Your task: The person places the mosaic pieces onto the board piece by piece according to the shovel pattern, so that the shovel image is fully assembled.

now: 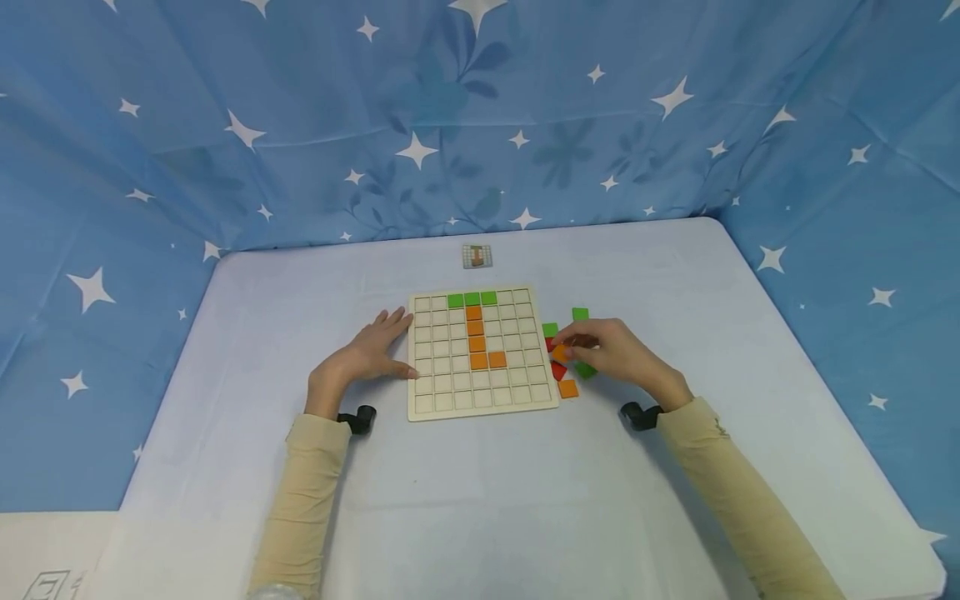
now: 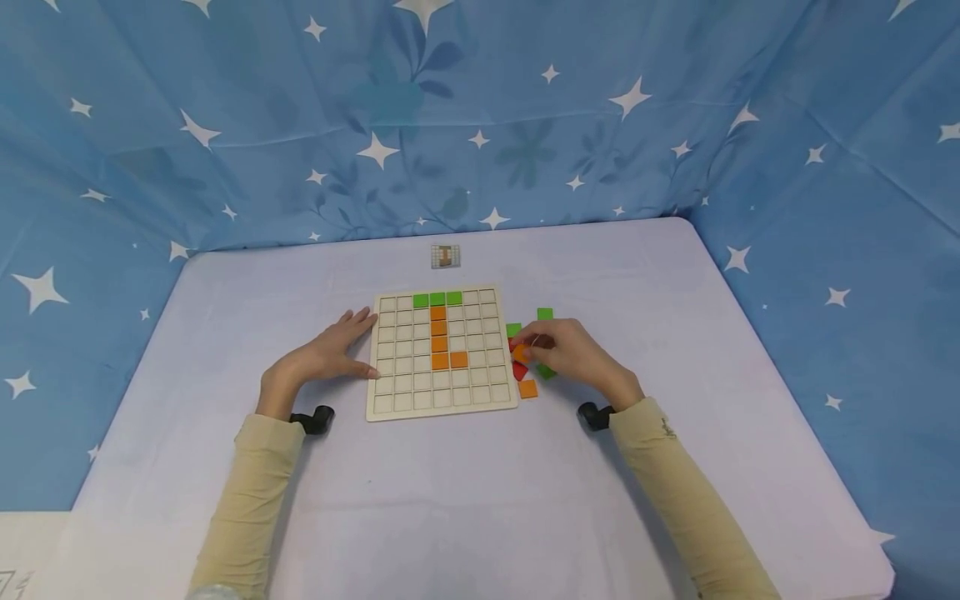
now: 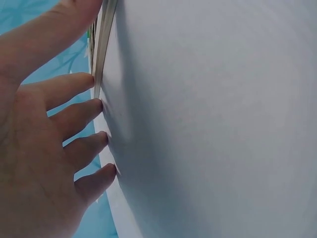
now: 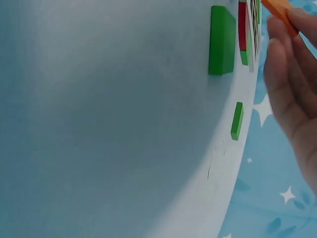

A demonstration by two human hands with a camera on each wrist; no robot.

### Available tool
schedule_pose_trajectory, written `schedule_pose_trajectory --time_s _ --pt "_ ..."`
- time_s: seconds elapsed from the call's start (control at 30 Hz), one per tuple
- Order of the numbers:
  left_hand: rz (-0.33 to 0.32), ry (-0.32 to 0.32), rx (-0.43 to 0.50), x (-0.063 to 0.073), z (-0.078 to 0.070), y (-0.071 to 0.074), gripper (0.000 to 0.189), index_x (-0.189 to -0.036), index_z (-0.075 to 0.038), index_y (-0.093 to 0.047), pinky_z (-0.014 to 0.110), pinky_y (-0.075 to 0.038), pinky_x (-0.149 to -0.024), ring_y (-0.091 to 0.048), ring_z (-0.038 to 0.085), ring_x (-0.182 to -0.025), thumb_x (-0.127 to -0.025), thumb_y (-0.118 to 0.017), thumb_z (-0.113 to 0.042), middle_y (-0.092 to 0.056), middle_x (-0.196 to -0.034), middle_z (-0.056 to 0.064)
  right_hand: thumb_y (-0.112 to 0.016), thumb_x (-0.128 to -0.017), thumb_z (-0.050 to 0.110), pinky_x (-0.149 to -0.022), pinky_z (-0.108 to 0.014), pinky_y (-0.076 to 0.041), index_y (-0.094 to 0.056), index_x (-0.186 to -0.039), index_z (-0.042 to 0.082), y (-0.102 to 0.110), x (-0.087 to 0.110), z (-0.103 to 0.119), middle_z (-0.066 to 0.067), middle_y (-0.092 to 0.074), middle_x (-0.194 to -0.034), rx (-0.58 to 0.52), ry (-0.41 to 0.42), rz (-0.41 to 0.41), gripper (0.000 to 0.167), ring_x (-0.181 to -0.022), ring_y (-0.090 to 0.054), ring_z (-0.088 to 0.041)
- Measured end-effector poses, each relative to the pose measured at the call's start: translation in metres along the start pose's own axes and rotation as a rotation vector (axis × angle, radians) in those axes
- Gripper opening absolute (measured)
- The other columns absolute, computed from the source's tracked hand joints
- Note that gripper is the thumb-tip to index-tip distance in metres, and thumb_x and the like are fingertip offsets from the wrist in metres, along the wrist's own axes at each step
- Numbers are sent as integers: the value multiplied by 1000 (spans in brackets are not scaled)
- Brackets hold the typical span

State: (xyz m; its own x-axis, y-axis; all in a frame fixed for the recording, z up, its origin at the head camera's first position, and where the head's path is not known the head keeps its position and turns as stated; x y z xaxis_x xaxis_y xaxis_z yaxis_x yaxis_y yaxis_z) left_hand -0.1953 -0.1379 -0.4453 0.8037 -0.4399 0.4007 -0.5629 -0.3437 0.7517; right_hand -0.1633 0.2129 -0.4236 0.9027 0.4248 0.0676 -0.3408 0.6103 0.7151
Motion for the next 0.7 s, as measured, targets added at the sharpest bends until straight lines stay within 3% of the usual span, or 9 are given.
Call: schedule_pose_trajectory --time_s 0.13,0.4,0.7 --pt "-1 0 6 1 0 1 108 -166 -5 -15 60 -2 -129 5 40 -160 -88 -83 -35 -3 -173 18 -74 -95 10 -92 -39 -60 -76 -116 11 -2 -2 1 -4 -75 -108 -48 -20 6 22 -97 -70 -20" --pt "-4 12 -3 0 0 0 108 -166 -7 -14 60 -3 -129 4 39 -160 -88 -83 -36 -3 -174 16 -73 -95 7 -81 -20 -57 -72 -123 6 -7 -5 -1 -8 -74 -105 -187 -83 53 28 -92 -70 -20" --pt "-4 6 -2 0 -1 1 107 -165 -5 -15 59 -3 -129 4 40 -160 -88 -83 -35 -3 -173 17 -69 -97 6 -83 -25 -59 -69 -130 5 -13 -11 3 -9 -75 -109 -302 -111 72 33 -96 -72 -23"
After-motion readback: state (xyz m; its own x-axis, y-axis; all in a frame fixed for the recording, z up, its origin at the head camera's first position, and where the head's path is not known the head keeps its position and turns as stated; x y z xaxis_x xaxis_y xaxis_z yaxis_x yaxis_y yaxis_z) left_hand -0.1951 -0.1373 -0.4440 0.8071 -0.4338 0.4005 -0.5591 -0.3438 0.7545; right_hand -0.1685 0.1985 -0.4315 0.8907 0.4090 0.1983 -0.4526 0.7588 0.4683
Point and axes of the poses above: each hand's wrist, its own x-axis away from the middle knuckle, its own y-axis out of the back of the hand, z = x × y, the point moved 7 cm from there along -x, towards the middle knuckle
